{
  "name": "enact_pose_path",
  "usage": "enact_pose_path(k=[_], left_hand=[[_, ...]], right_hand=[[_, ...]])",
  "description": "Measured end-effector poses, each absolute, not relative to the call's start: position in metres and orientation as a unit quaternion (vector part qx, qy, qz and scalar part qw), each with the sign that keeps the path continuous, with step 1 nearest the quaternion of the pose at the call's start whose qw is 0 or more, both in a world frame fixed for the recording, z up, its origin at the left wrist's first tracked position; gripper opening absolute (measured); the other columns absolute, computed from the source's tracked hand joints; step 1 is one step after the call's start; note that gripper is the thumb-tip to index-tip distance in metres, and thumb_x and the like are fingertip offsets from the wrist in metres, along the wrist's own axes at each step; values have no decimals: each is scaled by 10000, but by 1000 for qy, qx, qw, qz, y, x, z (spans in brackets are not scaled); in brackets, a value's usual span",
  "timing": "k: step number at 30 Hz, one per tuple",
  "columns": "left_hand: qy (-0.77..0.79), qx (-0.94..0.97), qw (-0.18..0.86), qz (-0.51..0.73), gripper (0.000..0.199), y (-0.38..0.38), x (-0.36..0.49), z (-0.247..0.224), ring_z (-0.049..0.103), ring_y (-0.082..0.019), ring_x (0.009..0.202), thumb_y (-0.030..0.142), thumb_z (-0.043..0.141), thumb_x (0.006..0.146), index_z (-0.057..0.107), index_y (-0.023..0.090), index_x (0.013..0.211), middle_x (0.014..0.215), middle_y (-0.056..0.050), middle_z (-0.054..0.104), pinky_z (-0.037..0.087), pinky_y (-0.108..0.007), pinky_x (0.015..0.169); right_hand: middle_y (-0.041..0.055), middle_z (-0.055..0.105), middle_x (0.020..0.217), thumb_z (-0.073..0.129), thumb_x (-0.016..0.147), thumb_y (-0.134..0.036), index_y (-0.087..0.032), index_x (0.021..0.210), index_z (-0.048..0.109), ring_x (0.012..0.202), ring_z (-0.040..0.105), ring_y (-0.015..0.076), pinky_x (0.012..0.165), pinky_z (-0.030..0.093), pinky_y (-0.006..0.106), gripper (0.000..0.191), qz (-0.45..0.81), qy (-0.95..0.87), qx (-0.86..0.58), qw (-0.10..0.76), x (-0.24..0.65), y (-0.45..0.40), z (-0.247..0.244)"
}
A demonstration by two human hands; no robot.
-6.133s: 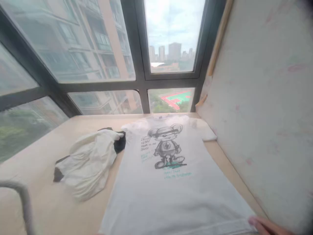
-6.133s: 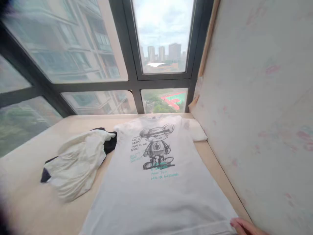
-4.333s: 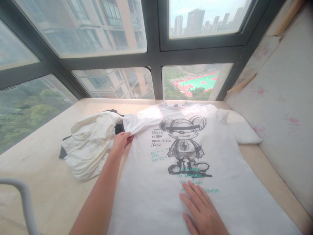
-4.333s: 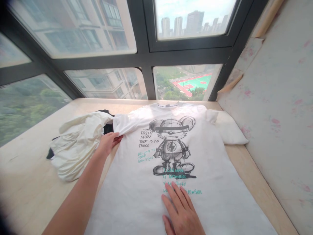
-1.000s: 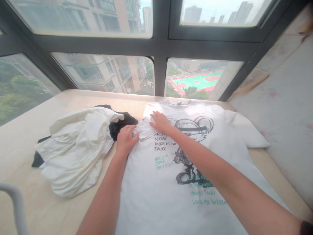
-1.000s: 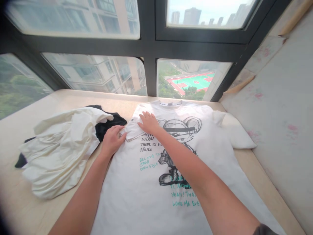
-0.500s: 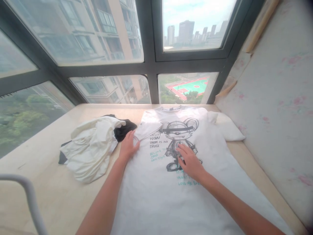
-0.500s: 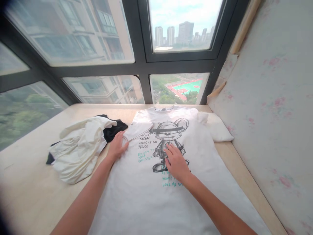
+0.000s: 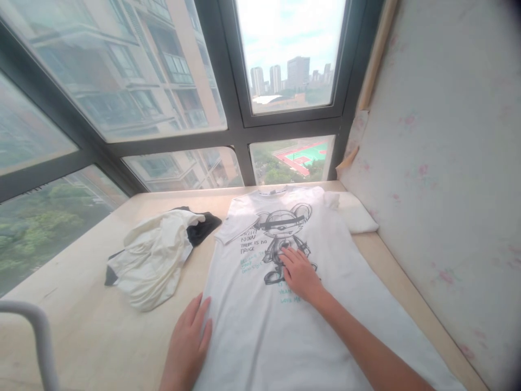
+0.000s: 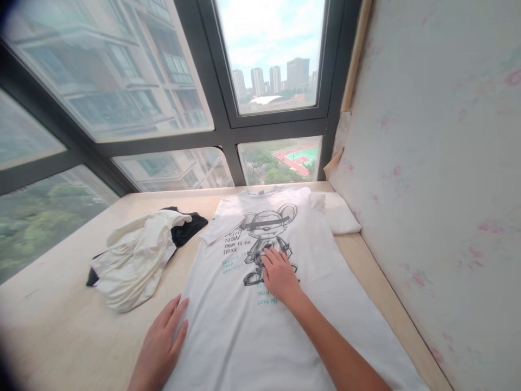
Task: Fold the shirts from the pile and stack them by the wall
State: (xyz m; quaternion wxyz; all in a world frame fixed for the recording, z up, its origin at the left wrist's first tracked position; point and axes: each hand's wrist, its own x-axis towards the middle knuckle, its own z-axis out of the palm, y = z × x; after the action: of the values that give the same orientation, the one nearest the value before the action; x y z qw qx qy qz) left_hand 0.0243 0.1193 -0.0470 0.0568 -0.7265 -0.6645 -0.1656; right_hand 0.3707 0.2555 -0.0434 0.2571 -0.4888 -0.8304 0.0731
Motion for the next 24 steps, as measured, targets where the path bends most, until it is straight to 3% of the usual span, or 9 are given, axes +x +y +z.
enact_pose_path(k=[5,11,18,24], left_hand=[[-646,-741,58,-177,449,82,6,-49,565,-278,1260,374,431,929,585,222,1323,1393,-103,577,504,-466,1032],[-646,-741,47,-177,423,89,-4,-37,610,-267,1196,378,429,926,620,214,1265,1330,-108,623,523,-434,1001],[-682,-707,73,-172,403,92,6,-30,626,-300,1126,357,396,918,642,154,1163,1226,-160,655,514,-471,977],[-730,-659,36,-177,370,43,33,-16,649,-306,1003,382,431,877,611,193,1140,1078,-135,671,527,-482,906]], right_hand=[[83,529,1443,438,933,-200,-190,1295,603,1369,440,256,1163,318,476,398,79,-828,-490,260,372,255,-42],[82,528,1444,445,929,-195,-196,1282,617,1361,449,247,1166,313,469,392,82,-824,-496,262,373,254,-38],[76,532,1441,446,924,-184,-211,1301,604,1368,442,239,1165,314,462,410,89,-823,-500,254,374,253,-34],[53,529,1446,430,929,-187,-212,1308,599,1372,437,232,1176,299,456,416,97,-819,-501,261,375,252,-35]])
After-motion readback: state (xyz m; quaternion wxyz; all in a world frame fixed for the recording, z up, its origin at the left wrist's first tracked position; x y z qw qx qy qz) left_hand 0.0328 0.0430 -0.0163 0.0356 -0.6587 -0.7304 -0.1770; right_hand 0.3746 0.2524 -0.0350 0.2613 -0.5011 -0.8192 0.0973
